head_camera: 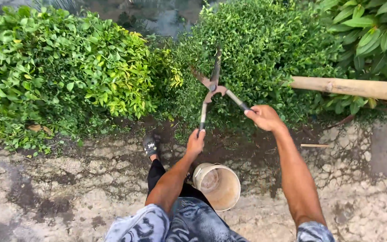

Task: Pruning a bush into a spherical shape using hand shears.

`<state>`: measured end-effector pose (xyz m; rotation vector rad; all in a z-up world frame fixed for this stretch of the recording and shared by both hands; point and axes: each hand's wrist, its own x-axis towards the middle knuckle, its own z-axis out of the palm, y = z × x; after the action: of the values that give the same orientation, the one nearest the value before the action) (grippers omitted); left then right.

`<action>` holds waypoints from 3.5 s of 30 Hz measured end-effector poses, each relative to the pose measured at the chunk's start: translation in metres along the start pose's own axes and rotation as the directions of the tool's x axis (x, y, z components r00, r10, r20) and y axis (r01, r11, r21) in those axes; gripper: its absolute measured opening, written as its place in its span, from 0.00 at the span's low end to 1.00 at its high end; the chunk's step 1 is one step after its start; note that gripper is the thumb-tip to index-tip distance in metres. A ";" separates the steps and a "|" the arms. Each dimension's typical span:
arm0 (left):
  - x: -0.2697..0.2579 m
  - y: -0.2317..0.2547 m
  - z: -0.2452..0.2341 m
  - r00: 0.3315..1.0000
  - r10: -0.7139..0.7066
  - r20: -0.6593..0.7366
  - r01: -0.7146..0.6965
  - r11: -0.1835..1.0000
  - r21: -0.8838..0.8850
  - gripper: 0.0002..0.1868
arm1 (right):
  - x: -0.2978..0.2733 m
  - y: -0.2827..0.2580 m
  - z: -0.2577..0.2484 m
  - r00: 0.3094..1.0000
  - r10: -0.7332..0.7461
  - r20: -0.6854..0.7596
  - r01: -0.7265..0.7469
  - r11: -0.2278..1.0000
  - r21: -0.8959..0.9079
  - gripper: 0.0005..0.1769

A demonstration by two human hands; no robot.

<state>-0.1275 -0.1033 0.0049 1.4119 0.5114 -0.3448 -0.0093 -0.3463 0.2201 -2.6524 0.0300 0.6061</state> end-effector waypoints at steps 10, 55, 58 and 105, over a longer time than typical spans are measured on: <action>0.051 0.080 0.080 0.949 0.113 -0.296 -0.062 0.982 0.176 0.24 | 0.071 0.003 0.144 0.903 0.043 -0.428 0.047 0.979 0.197 0.24; -0.122 -0.061 0.113 0.989 -0.096 0.111 0.132 0.910 -0.394 0.18 | -0.087 -0.030 -0.016 0.946 0.229 0.229 -0.121 0.907 -0.404 0.27; -0.149 -0.030 0.119 0.989 -0.107 0.103 0.126 0.972 -0.197 0.18 | -0.107 -0.031 -0.054 0.938 0.264 0.223 -0.156 0.900 -0.408 0.23; -0.128 -0.046 0.157 0.997 -0.022 0.069 0.043 0.946 -0.322 0.19 | -0.103 -0.045 -0.058 0.953 0.262 0.153 -0.168 0.875 -0.453 0.28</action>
<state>-0.2389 -0.2740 0.0461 1.0714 0.5133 -0.3154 -0.0733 -0.3356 0.3286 -3.0215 0.1491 1.0791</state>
